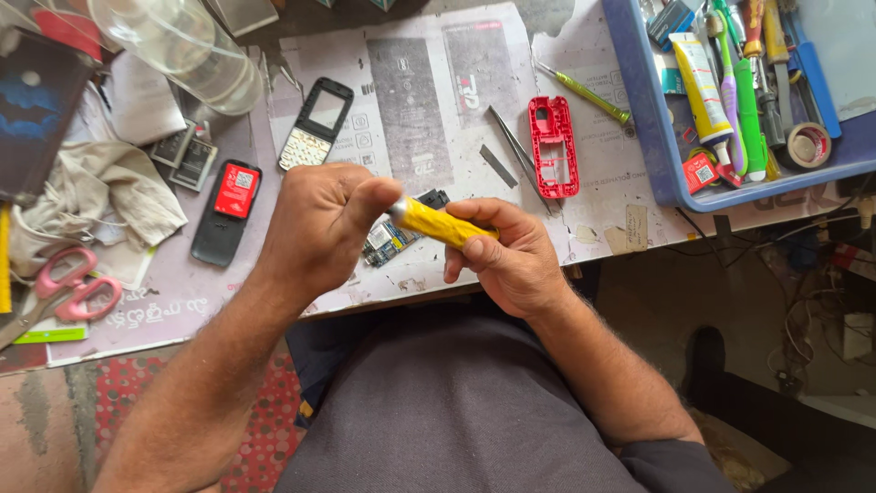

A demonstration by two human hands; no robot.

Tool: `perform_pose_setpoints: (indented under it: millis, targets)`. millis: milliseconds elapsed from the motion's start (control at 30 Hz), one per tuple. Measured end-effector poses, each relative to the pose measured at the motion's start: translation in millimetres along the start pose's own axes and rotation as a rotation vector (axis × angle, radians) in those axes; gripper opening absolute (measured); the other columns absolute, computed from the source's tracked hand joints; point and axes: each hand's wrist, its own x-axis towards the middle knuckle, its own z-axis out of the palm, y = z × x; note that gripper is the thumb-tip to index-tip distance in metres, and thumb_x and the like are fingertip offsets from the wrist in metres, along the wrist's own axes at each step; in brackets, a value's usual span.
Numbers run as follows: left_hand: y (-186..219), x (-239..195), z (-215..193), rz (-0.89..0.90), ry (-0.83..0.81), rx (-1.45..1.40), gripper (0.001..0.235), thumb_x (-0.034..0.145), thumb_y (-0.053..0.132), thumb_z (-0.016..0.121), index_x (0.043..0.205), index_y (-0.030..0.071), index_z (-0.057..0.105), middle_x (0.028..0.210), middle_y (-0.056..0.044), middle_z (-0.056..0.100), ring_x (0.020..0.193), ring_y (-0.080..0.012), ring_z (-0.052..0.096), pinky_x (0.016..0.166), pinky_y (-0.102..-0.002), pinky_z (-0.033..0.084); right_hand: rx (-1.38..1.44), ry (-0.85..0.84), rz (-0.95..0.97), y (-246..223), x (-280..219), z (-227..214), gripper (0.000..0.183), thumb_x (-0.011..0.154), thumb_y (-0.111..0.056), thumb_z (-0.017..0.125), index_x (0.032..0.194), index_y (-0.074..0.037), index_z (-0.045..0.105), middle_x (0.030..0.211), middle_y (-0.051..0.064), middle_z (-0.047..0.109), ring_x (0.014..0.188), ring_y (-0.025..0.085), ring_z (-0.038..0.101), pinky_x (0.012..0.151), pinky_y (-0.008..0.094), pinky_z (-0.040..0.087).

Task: The person disassembles a red flip phone, removes the front casing, and detaches a circular component from the internal assembly. They apply a small amount of adhesive to the component and reattach it to the phone's internal structure.

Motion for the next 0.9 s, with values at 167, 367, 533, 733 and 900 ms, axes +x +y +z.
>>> perform_pose_setpoints:
  millis: [167, 367, 533, 733, 900]
  targets:
    - [12.2, -0.3, -12.0, 0.149, -0.070, -0.262, 0.035, 0.106, 0.036, 0.065, 0.105, 0.001, 0.059, 0.085, -0.006, 0.061, 0.077, -0.0124, 0.059, 0.068, -0.032, 0.050, 0.019, 0.026, 0.028, 0.7, -1.0, -2.6, 0.043, 0.098, -0.010, 0.075, 0.137, 0.003, 0.061, 0.129, 0.020, 0.068, 0.104, 0.026, 0.070, 0.088, 0.039, 0.061]
    - [12.6, 6.2, -5.7, 0.137, 0.023, 0.370, 0.038, 0.100, 0.029, 0.076, 0.077, 0.002, 0.062, 0.069, -0.011, 0.058, 0.064, -0.0235, 0.056, 0.060, -0.039, 0.045, -0.115, 0.014, -0.060, 9.5, -1.8, -0.8, 0.047, 0.099, -0.010, 0.078, 0.141, 0.002, 0.061, 0.123, 0.019, 0.069, 0.103, 0.025, 0.070, 0.096, 0.040, 0.060]
    - [18.0, 8.7, -16.1, 0.114, -0.056, 0.138, 0.032, 0.095, 0.032, 0.073, 0.091, 0.001, 0.064, 0.071, -0.009, 0.061, 0.058, -0.0213, 0.061, 0.052, -0.035, 0.048, -0.093, 0.027, -0.073, 7.2, -3.5, -0.8, 0.047, 0.096, -0.009, 0.077, 0.139, 0.001, 0.060, 0.125, 0.017, 0.069, 0.102, 0.024, 0.070, 0.095, 0.040, 0.059]
    - [18.1, 11.0, -11.8, 0.211, -0.046, 0.160, 0.036, 0.103, 0.036, 0.066, 0.089, 0.003, 0.067, 0.072, -0.009, 0.062, 0.060, -0.0199, 0.059, 0.055, -0.035, 0.045, -0.106, 0.015, -0.083, 6.1, -3.5, -2.0, 0.048, 0.098, -0.008, 0.077, 0.142, 0.002, 0.060, 0.123, 0.017, 0.070, 0.102, 0.024, 0.069, 0.096, 0.040, 0.058]
    - [12.3, 13.3, -8.8, 0.057, -0.050, 0.253, 0.037, 0.100, 0.039, 0.071, 0.082, 0.007, 0.072, 0.064, -0.009, 0.060, 0.056, -0.0201, 0.056, 0.056, -0.037, 0.044, -0.322, 0.043, -0.003, -0.8, -4.1, 3.0, 0.051, 0.096, -0.011, 0.075, 0.142, 0.002, 0.057, 0.124, 0.014, 0.070, 0.100, 0.020, 0.069, 0.093, 0.035, 0.059]
